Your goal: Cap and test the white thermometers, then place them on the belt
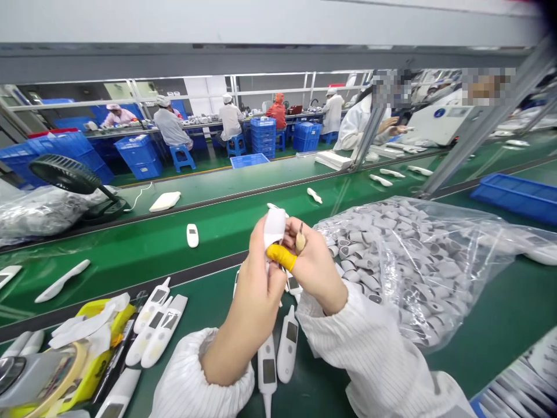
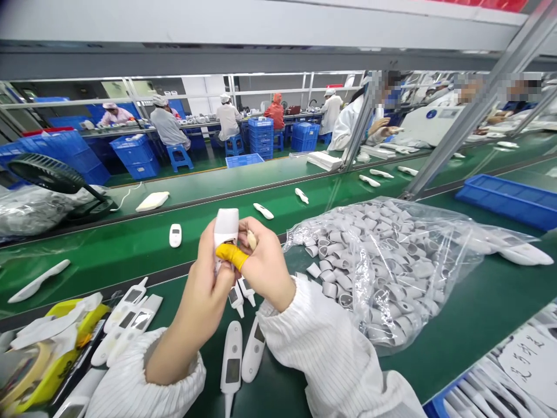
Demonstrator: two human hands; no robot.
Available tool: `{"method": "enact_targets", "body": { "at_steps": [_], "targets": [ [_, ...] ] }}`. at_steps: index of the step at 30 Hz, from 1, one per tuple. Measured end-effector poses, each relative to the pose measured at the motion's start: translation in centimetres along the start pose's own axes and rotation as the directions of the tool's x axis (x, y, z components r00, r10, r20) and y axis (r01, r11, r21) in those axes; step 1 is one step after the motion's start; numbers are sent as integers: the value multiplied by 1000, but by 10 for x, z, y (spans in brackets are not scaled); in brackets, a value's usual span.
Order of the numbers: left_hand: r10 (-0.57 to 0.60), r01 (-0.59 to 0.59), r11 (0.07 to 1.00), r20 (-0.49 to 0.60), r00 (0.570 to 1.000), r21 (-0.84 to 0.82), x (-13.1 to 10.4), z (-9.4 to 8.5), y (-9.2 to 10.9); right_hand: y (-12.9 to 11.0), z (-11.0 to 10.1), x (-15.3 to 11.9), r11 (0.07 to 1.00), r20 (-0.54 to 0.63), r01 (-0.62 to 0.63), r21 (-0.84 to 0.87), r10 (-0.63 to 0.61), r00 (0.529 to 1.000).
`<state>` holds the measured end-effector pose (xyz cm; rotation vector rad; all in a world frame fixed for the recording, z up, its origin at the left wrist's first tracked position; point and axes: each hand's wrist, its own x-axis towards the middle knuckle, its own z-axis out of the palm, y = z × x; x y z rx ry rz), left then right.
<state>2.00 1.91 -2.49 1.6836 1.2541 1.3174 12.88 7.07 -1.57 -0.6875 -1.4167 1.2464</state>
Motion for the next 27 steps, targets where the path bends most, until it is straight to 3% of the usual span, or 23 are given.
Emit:
{"method": "enact_targets", "body": {
  "at_steps": [3, 5, 6, 7, 8, 10, 13, 16, 21, 23, 25, 27],
  "targets": [
    [-78, 83, 982, 38, 996, -169, 1, 1, 0, 5, -16, -1, 989, 69, 68, -130, -60, 996],
    [-144, 165, 936, 89, 986, -310, 4, -2, 0, 10, -43, -1, 867, 38, 43, -496, -28, 999],
    [-163, 187, 913, 97, 982, -362, 7, -5, 0, 14, -60, 0, 691, -46, -27, -722, -9, 999],
    [-172, 194, 896, 90, 981, -400, 9, -9, 0, 19, -78, 0, 388, -138, -148, -910, 53, 989],
    [-175, 190, 886, 75, 982, -424, 11, -13, 0, 27, -95, 0, 242, -198, -215, -946, 89, 976],
    [-175, 176, 877, 44, 984, -446, 16, -19, -1, 45, -125, -2, 59, -277, -289, -956, 151, 949],
    [-189, 188, 861, 46, 981, -472, 19, -21, -4, 74, -149, -7, -92, -297, -283, -955, 235, 926],
    [-200, 211, 836, 78, 977, -507, 21, -17, -6, 93, -155, -12, -160, -253, -215, -963, 280, 926],
    [-218, 242, 851, 106, 970, -465, 24, -15, -13, 105, -164, -16, -151, -196, -158, -976, 280, 940],
    [-195, 205, 933, 63, 979, -298, 25, -15, -17, 108, -169, -18, -128, -192, -163, -978, 259, 947],
    [-119, 119, 993, -47, 992, 2, 27, -13, -23, 111, -174, -19, -95, -195, -178, -980, 226, 955],
    [-28, 83, 936, -164, 986, 343, 32, -10, -32, 114, -179, -21, -49, -204, -198, -979, 182, 962]
  ]
}}
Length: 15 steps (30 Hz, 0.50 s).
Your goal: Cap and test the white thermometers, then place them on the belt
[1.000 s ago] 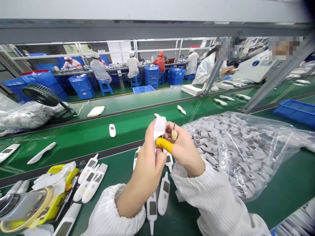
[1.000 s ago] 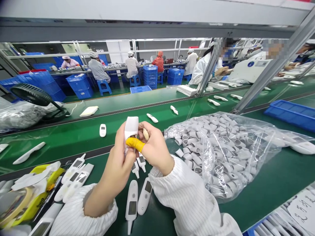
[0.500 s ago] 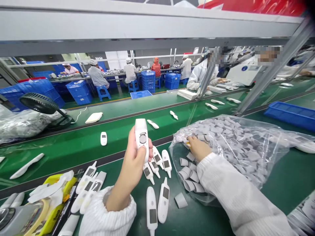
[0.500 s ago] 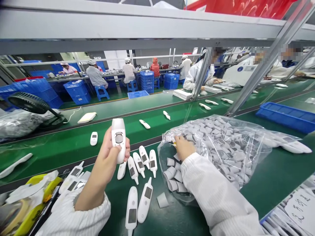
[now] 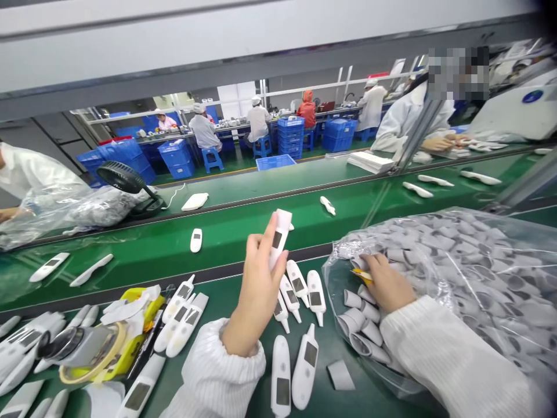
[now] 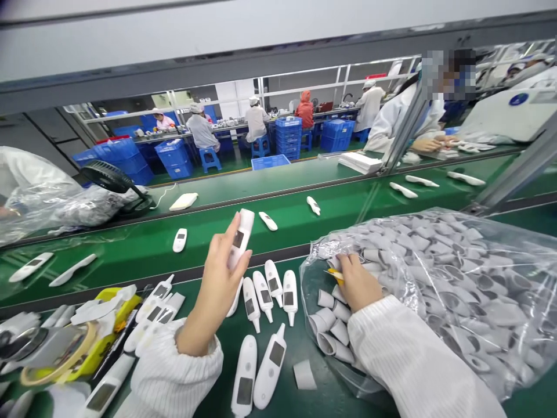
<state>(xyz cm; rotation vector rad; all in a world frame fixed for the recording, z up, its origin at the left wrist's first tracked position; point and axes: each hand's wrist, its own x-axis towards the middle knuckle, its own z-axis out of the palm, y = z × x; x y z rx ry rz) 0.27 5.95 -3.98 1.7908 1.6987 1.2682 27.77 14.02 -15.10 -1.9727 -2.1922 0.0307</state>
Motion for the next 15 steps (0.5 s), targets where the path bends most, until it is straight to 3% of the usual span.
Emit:
{"method": "enact_targets", "body": {
  "at_steps": [3, 7, 11, 13, 15],
  "targets": [
    [-3, 19, 949, -52, 999, 314, 20, 13, -20, 7, 2, 0, 995, -51, -11, 97, 16, 999],
    [-145, 131, 882, -3, 989, 453, 64, 29, -72, 11, 3, -5, 968, -71, -13, 252, 32, 997],
    [-298, 274, 763, -57, 953, 586, 100, 38, -121, 11, 0, -11, 918, -81, 14, 396, 19, 997],
    [-334, 321, 714, -99, 937, 622, 112, 42, -131, 11, -4, -15, 870, -85, 26, 492, 19, 996],
    [-330, 336, 692, -134, 934, 639, 127, 51, -131, 11, -7, -18, 751, -81, 32, 660, 29, 996]
  ]
}}
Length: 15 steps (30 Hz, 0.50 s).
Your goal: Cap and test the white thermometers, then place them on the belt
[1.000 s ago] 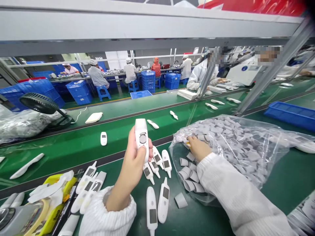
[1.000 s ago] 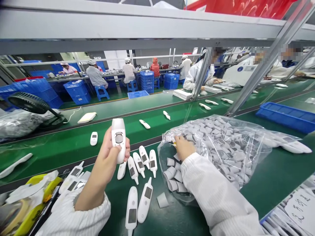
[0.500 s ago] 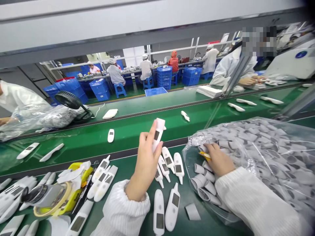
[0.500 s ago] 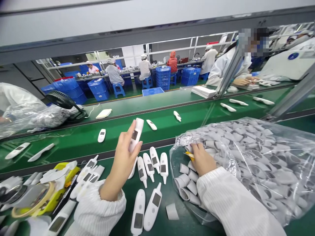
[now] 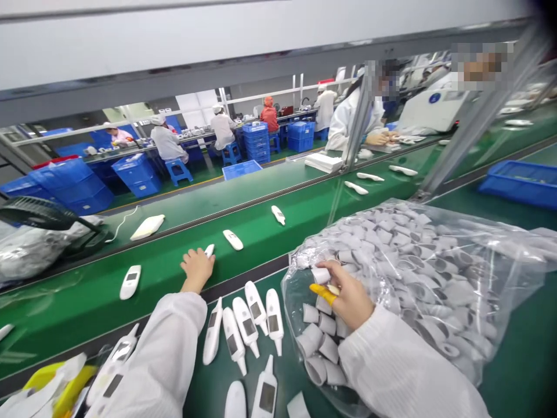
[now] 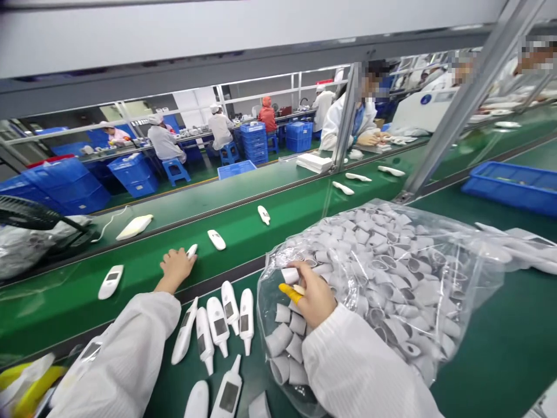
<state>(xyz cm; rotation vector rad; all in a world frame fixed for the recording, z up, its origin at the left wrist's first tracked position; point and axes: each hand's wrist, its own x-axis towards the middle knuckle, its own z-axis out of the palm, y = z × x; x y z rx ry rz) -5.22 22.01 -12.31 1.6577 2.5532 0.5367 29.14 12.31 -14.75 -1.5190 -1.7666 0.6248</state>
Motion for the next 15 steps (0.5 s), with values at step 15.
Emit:
{"method": "enact_targets", "body": {
  "at_steps": [15],
  "targets": [
    [137, 4, 879, 261, 956, -476, 42, 92, 185, -17, -3, -6, 869, -144, 34, 494, 44, 989]
  ]
}}
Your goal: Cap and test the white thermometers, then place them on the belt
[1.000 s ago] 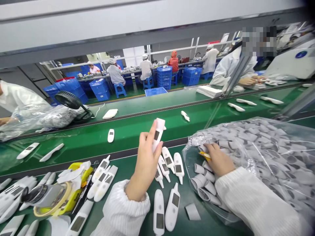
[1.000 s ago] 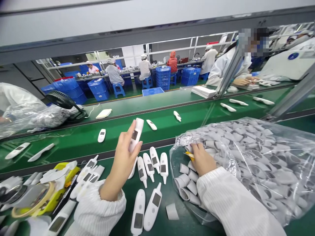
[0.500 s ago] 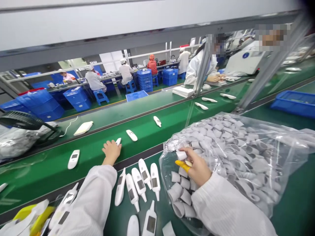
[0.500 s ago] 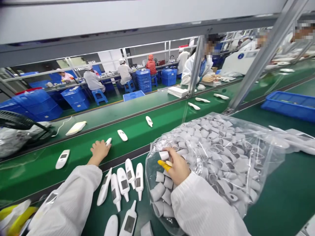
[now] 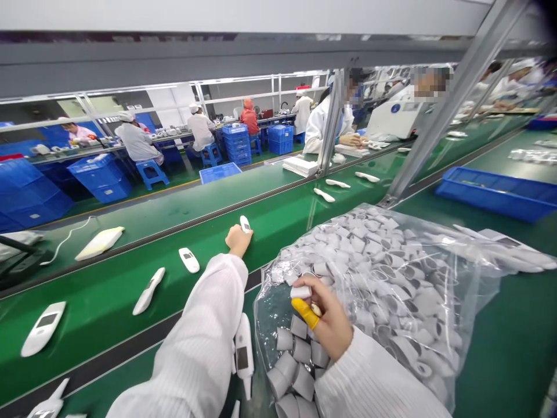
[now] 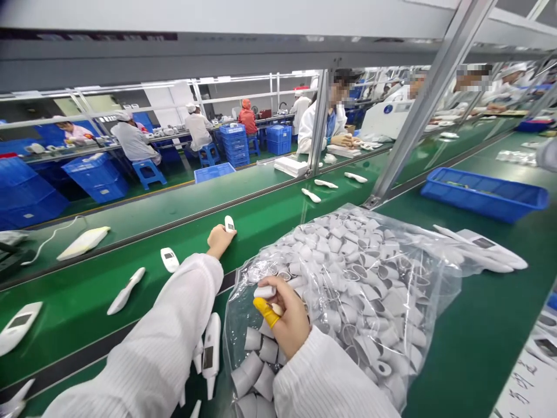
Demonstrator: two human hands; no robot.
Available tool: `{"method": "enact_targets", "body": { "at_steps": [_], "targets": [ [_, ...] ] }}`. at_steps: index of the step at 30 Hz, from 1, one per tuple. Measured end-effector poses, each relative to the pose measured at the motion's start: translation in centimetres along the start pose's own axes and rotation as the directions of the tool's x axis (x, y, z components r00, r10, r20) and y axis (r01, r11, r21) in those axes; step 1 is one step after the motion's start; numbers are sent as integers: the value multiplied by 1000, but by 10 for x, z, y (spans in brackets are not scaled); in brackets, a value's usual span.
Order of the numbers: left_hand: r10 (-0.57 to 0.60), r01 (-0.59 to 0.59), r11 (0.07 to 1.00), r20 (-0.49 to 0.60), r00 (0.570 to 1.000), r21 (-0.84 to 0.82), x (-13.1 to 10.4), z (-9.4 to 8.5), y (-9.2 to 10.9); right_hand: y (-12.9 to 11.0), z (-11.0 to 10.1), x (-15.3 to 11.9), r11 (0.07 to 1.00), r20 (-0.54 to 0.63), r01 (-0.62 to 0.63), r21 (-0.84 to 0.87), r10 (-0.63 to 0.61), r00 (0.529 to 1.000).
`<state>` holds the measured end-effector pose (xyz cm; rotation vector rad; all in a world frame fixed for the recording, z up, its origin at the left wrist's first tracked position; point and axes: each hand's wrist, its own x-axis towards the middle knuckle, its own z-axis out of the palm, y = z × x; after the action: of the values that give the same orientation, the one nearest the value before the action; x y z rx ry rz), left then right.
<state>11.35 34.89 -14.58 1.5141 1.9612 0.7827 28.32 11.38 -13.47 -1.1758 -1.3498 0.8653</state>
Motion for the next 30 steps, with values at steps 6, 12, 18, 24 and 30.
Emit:
{"method": "enact_targets", "body": {
  "at_steps": [6, 12, 18, 24, 30],
  "targets": [
    [128, -91, 871, 43, 991, -482, -22, -37, -1, 4, 1, 0, 993, -21, 54, -109, -57, 998],
    [267, -162, 542, -13, 964, -825, -94, -95, 3, 0, 8, 6, 952, -26, -128, 279, 141, 990],
    [423, -70, 431, 133, 896, -899, -208, -153, -3, -48, 22, 12, 902, 36, -134, 411, 131, 991],
    [508, -82, 447, 177, 843, -891, -289, -191, -16, -127, 52, 9, 822, 184, -97, 561, -10, 983],
    [354, -173, 687, 117, 928, -705, -317, -197, -23, -157, 84, -11, 795, 130, 59, 603, -171, 977]
  ]
}}
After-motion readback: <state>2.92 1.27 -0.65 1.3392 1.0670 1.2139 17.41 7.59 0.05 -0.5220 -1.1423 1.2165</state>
